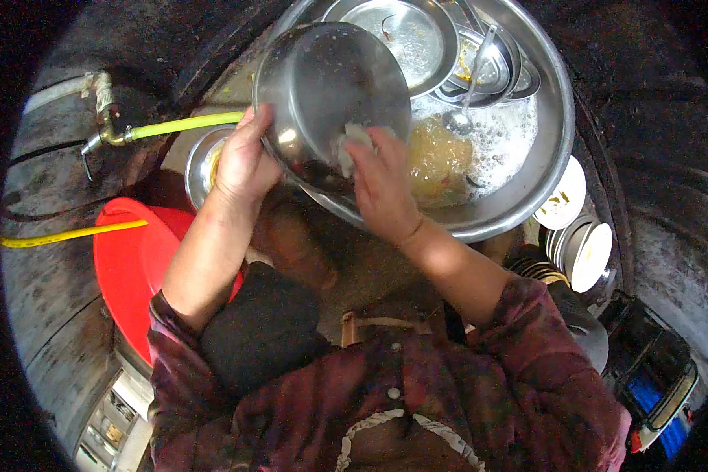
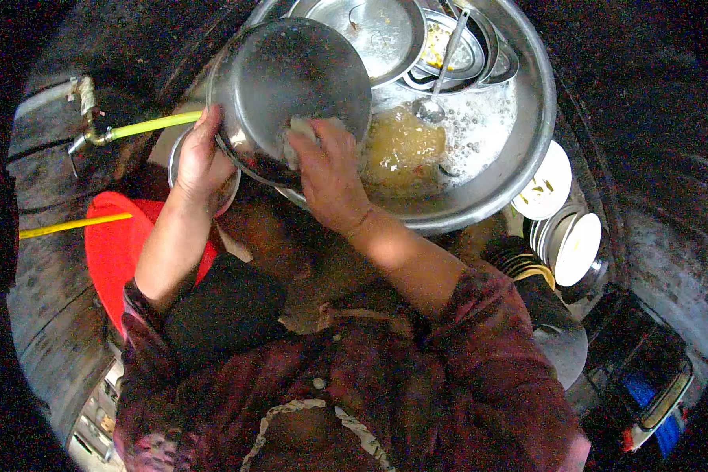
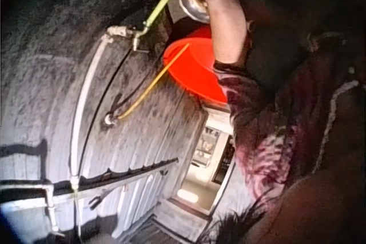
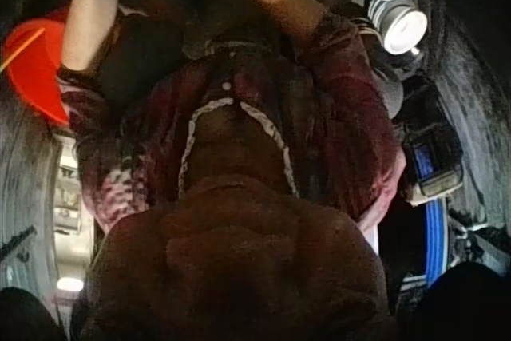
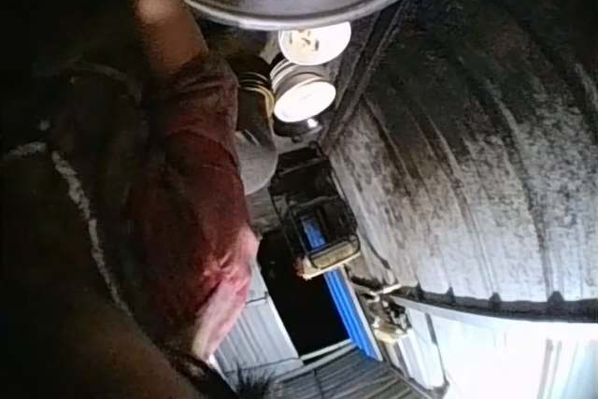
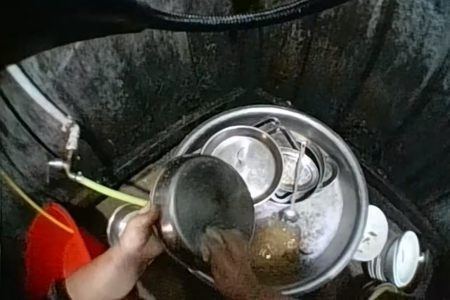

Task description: The person washes various kitchen utensils and cookware in a large metal basin using a sponge and running water from a hose. They scrub and rinse items including a small pot, a black plate, a metal bowl, a rectangular tray, and a small round plate, placing the cleaned items into a red plastic basin.

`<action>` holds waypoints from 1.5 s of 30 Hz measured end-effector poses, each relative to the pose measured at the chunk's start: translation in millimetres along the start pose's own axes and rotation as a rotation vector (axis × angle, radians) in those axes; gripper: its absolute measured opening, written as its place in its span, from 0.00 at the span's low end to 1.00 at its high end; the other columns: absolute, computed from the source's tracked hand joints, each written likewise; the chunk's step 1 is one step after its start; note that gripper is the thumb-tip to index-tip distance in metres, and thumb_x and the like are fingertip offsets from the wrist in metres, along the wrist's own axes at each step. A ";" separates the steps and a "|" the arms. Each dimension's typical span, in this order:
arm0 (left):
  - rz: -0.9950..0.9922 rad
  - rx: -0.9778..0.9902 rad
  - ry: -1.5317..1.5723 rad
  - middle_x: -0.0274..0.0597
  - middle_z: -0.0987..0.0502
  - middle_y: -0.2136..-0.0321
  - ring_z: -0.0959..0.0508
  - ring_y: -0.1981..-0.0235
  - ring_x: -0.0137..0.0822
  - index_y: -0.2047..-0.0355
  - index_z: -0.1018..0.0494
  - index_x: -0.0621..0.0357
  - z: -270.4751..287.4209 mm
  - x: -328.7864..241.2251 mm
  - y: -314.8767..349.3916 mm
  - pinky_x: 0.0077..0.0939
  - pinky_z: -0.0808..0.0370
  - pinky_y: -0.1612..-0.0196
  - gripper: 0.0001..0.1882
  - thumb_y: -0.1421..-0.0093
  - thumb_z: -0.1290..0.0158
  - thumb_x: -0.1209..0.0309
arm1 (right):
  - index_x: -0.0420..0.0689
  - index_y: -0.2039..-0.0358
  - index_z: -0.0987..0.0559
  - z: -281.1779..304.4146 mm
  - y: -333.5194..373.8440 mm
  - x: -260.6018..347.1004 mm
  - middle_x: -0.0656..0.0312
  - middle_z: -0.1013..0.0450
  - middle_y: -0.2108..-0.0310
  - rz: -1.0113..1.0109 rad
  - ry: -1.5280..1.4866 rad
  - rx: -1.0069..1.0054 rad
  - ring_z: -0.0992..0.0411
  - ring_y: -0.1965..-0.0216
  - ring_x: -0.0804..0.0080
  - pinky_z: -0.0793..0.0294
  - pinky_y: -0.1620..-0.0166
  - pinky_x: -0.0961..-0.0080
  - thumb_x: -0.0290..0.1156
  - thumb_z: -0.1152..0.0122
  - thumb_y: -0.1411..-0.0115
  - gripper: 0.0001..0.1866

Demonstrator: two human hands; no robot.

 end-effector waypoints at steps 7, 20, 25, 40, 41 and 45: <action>-0.050 0.025 -0.129 0.45 0.34 0.54 0.33 0.53 0.43 0.50 0.42 0.59 0.3 -8.7 0.3 0.41 0.38 0.49 0.19 0.42 0.59 0.68 | 0.43 0.66 0.30 -17.5 72.5 -103.9 0.47 0.37 0.61 -0.069 0.151 0.259 0.38 0.59 0.49 0.37 0.58 0.63 0.22 0.53 0.54 0.12; 0.020 0.082 -0.342 0.41 0.28 0.61 0.29 0.59 0.34 0.56 0.35 0.64 -26.7 -4.2 8.9 0.29 0.34 0.54 0.18 0.50 0.55 0.81 | 0.41 0.64 0.26 -5.3 91.2 -188.4 0.50 0.31 0.63 -0.668 -0.046 0.540 0.31 0.61 0.55 0.32 0.61 0.69 0.22 0.43 0.59 0.17; -0.004 0.196 -0.395 0.41 0.28 0.61 0.29 0.60 0.33 0.58 0.34 0.66 -45.1 0.4 7.3 0.27 0.34 0.55 0.17 0.50 0.52 0.78 | 0.40 0.63 0.31 63.1 -26.6 -48.3 0.50 0.35 0.67 -0.319 -0.033 0.070 0.34 0.65 0.55 0.34 0.62 0.69 0.21 0.45 0.58 0.18; 0.097 0.383 -0.649 0.33 0.27 0.66 0.29 0.66 0.24 0.59 0.33 0.65 -81.2 3.0 27.1 0.17 0.33 0.64 0.18 0.52 0.49 0.74 | 0.39 0.74 0.25 74.9 -146.2 -71.5 0.52 0.28 0.74 -0.302 0.191 0.000 0.30 0.70 0.58 0.32 0.67 0.67 0.35 0.47 0.53 0.12; 0.076 0.408 -0.593 0.33 0.27 0.67 0.29 0.66 0.24 0.59 0.33 0.65 -85.3 -0.6 29.8 0.17 0.33 0.64 0.18 0.52 0.49 0.75 | 0.38 0.74 0.26 71.3 -143.1 -95.5 0.53 0.28 0.74 -0.458 -0.025 0.080 0.29 0.71 0.60 0.31 0.68 0.69 0.35 0.46 0.52 0.12; 0.020 0.358 -0.464 0.39 0.28 0.64 0.27 0.65 0.30 0.55 0.36 0.66 -71.3 -11.9 28.2 0.22 0.31 0.61 0.21 0.52 0.52 0.77 | 0.38 0.68 0.28 33.6 -69.8 -179.5 0.58 0.28 0.74 -1.037 -0.834 0.161 0.29 0.78 0.69 0.29 0.73 0.76 0.33 0.52 0.46 0.11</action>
Point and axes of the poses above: each hand's wrist, its own y-axis away from the middle knuckle, its own z-axis out of the back of the hand, x = y × z, the point moved 9 cm from there along -y, towards the middle knuckle
